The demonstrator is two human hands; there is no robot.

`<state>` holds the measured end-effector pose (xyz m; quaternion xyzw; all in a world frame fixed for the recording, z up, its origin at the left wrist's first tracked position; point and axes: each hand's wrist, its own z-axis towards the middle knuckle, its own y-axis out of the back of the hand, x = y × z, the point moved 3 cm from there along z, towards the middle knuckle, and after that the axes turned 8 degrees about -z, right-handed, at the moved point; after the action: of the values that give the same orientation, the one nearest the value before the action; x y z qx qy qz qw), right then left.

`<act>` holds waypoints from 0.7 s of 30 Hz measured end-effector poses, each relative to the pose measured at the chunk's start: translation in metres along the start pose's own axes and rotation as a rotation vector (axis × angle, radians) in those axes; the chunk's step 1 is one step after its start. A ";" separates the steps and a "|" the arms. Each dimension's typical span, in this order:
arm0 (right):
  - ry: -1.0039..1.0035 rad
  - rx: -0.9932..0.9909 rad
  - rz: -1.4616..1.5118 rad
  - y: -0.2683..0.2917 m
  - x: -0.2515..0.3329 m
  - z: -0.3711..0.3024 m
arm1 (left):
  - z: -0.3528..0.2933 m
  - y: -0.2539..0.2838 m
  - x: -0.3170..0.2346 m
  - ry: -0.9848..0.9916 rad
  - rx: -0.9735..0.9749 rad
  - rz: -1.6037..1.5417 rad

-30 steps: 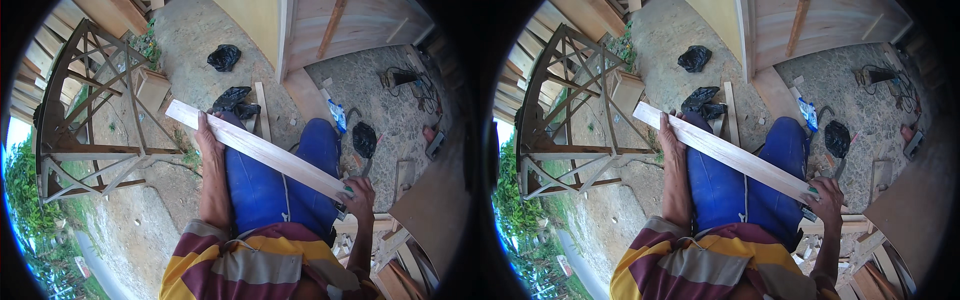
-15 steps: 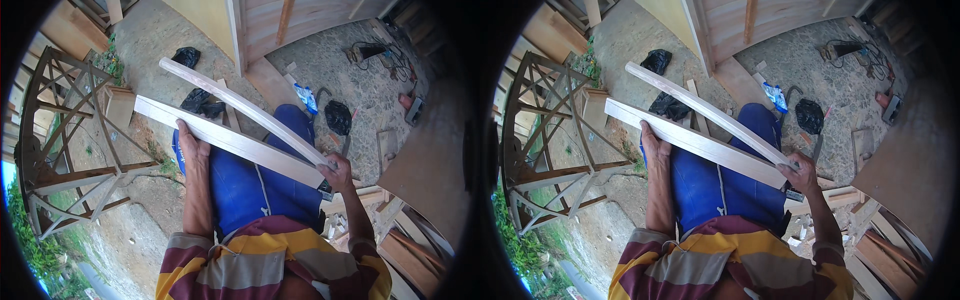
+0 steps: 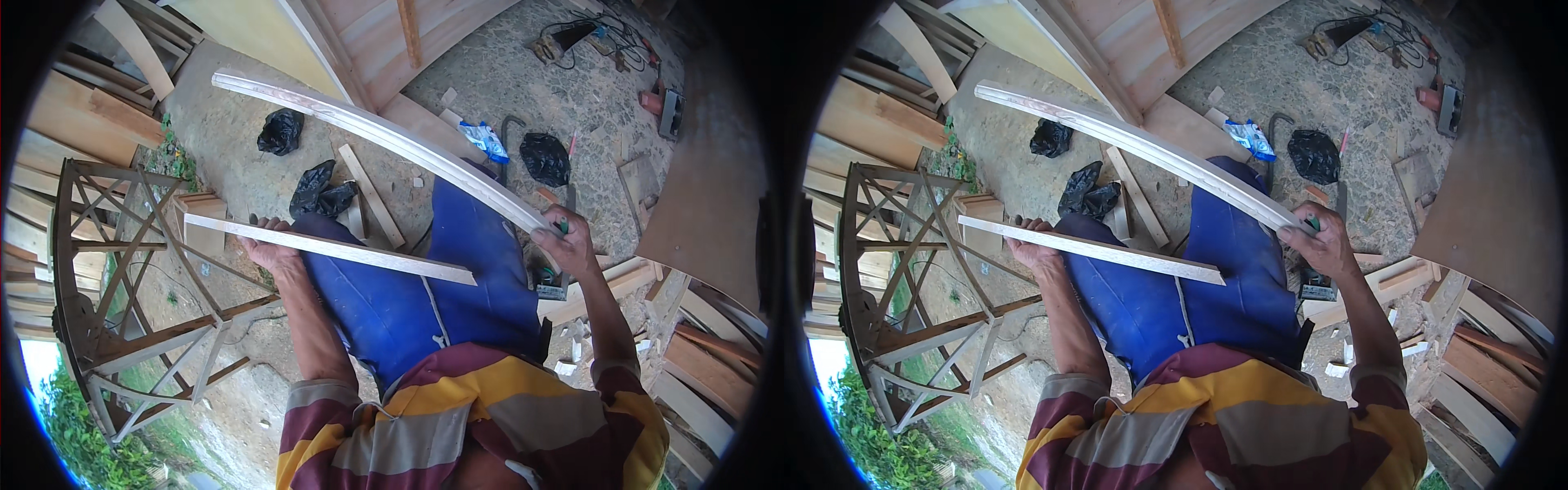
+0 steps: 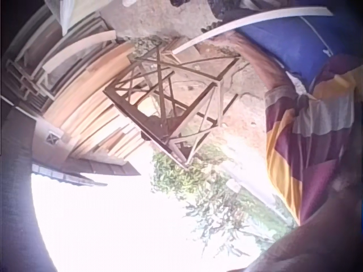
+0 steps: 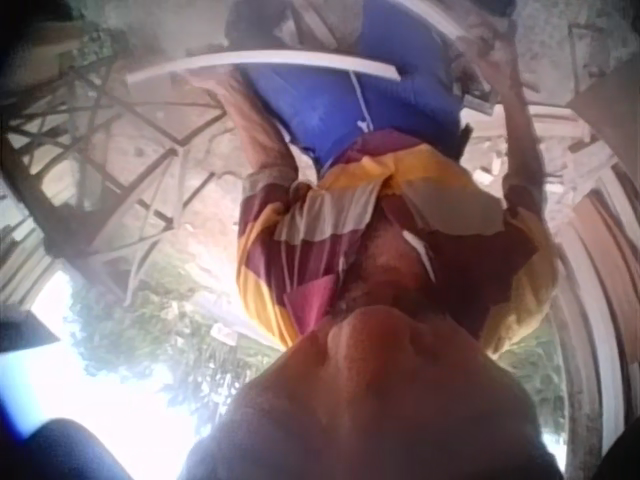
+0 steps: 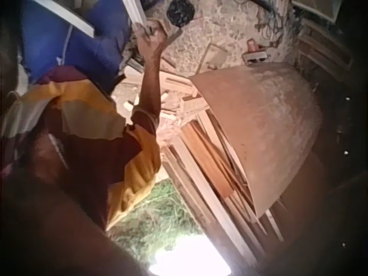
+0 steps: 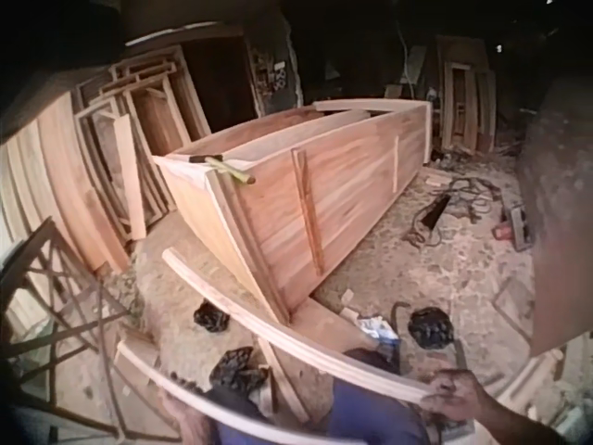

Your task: The person measures and marks wooden planks using a ruler and pencil. They then apply glue to the edges of the planks and assemble them into a cross-shaped structure. The person works on the floor in a workshop environment.

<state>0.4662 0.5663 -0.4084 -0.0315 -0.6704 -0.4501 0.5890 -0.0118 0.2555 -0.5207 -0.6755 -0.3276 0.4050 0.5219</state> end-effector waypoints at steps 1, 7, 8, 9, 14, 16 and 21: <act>-0.014 0.008 -0.012 -0.001 0.000 -0.001 | -0.003 -0.004 0.004 0.003 0.018 0.000; -0.032 0.060 -0.036 -0.008 0.000 -0.004 | -0.023 -0.017 0.022 0.029 0.191 -0.183; -0.037 0.065 -0.031 -0.010 0.003 -0.005 | -0.019 -0.010 0.017 0.081 0.229 -0.197; -0.032 0.078 -0.022 -0.012 0.005 -0.003 | -0.013 0.003 0.002 0.120 0.270 -0.208; -0.001 0.069 -0.059 -0.018 -0.002 -0.005 | -0.017 -0.015 0.011 -0.175 0.074 0.089; 0.004 0.057 -0.055 -0.021 -0.006 -0.007 | -0.027 -0.024 0.013 -0.140 0.159 0.162; -0.039 0.078 -0.018 -0.028 -0.004 -0.006 | -0.028 -0.010 -0.004 -0.039 -0.019 0.284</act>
<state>0.4557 0.5481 -0.4280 -0.0115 -0.6992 -0.4280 0.5725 0.0105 0.2422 -0.5068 -0.7120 -0.2424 0.4847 0.4466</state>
